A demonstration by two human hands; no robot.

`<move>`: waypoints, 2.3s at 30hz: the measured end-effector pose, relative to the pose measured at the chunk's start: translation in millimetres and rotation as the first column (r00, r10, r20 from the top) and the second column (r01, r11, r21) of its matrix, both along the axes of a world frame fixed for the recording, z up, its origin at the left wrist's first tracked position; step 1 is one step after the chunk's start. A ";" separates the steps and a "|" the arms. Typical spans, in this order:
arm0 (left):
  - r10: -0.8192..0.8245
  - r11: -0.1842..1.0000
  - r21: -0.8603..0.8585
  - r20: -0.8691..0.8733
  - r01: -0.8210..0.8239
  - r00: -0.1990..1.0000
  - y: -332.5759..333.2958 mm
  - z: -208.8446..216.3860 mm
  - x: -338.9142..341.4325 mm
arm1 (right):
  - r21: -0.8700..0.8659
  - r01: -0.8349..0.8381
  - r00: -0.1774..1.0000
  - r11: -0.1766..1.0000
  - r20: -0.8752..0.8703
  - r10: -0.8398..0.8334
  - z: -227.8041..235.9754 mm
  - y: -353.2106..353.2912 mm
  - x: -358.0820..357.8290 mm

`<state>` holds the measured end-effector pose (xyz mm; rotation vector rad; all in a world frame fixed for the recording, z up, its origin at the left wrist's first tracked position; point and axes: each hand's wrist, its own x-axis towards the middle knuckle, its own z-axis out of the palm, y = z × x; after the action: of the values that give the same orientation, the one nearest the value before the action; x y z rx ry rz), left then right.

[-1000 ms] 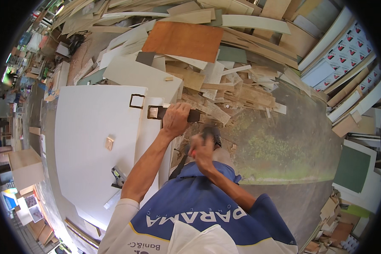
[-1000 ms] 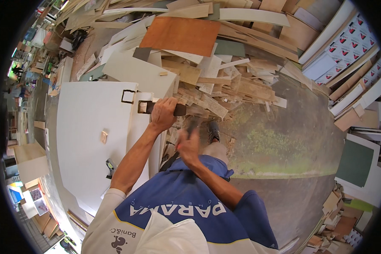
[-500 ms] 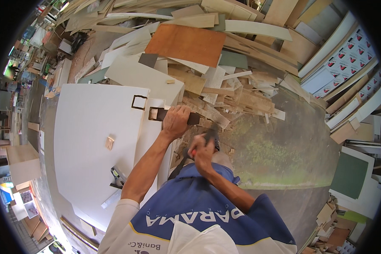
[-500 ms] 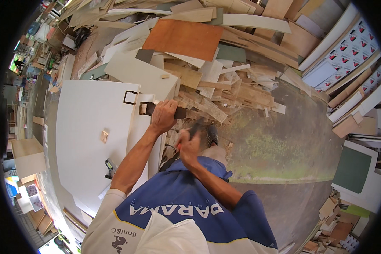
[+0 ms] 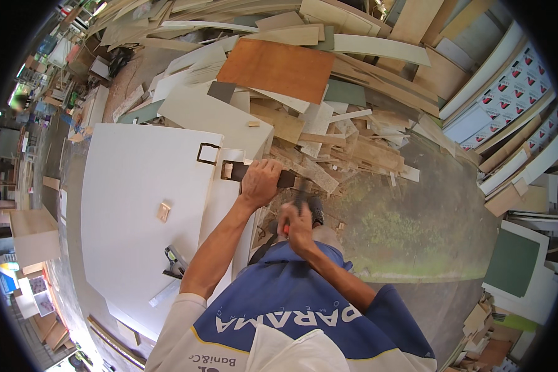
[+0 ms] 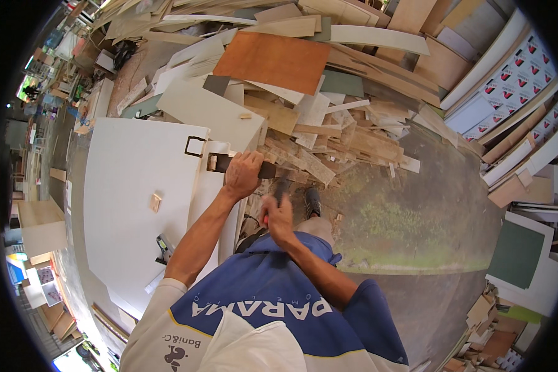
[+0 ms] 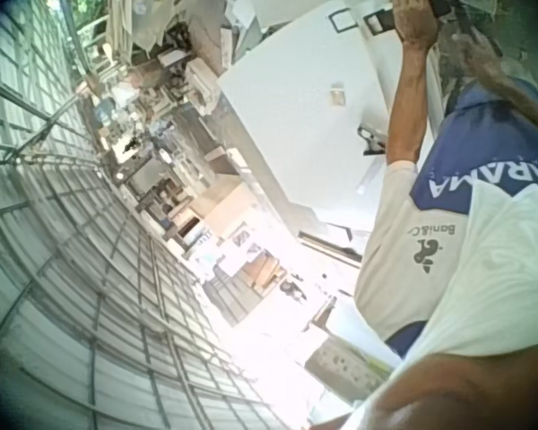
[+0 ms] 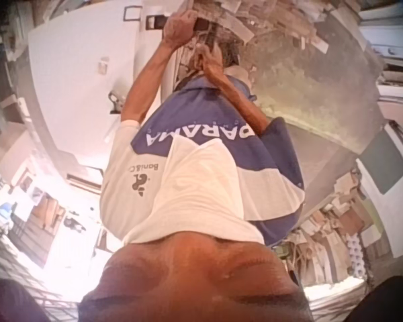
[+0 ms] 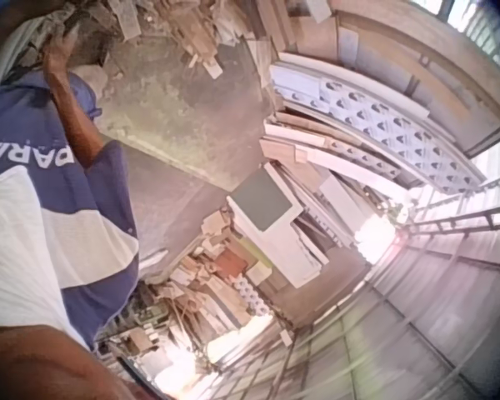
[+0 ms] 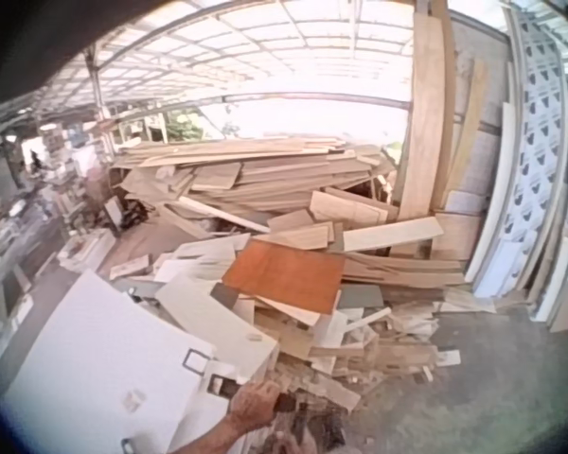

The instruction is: The person uses a hammer and a chisel to remove small sections of wood from a white panel, carefully striking the chisel to carve out rectangular notches.

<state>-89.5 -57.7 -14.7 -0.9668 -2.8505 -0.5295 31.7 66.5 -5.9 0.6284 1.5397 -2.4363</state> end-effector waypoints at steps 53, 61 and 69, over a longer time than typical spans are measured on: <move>-0.149 0.943 0.319 0.162 0.091 0.975 107.2 6.3 46.7 | 0.325 0.223 0.950 0.919 -0.285 -0.130 4.9 127.8 -16.5; 0.684 0.728 0.017 0.057 -0.685 0.728 8.3 51.4 41.6 | 0.657 0.415 0.896 0.630 -0.415 -0.157 -4.9 179.9 -43.4; 0.805 0.572 -0.086 -0.132 -0.816 0.579 17.6 8.5 49.4 | 0.557 0.232 0.962 0.798 -0.251 -0.105 -9.1 201.8 -54.4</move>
<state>-40.1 -40.1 -6.2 0.3965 -2.8452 -0.1670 -22.8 268.3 -15.1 0.6387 2.4609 -2.1760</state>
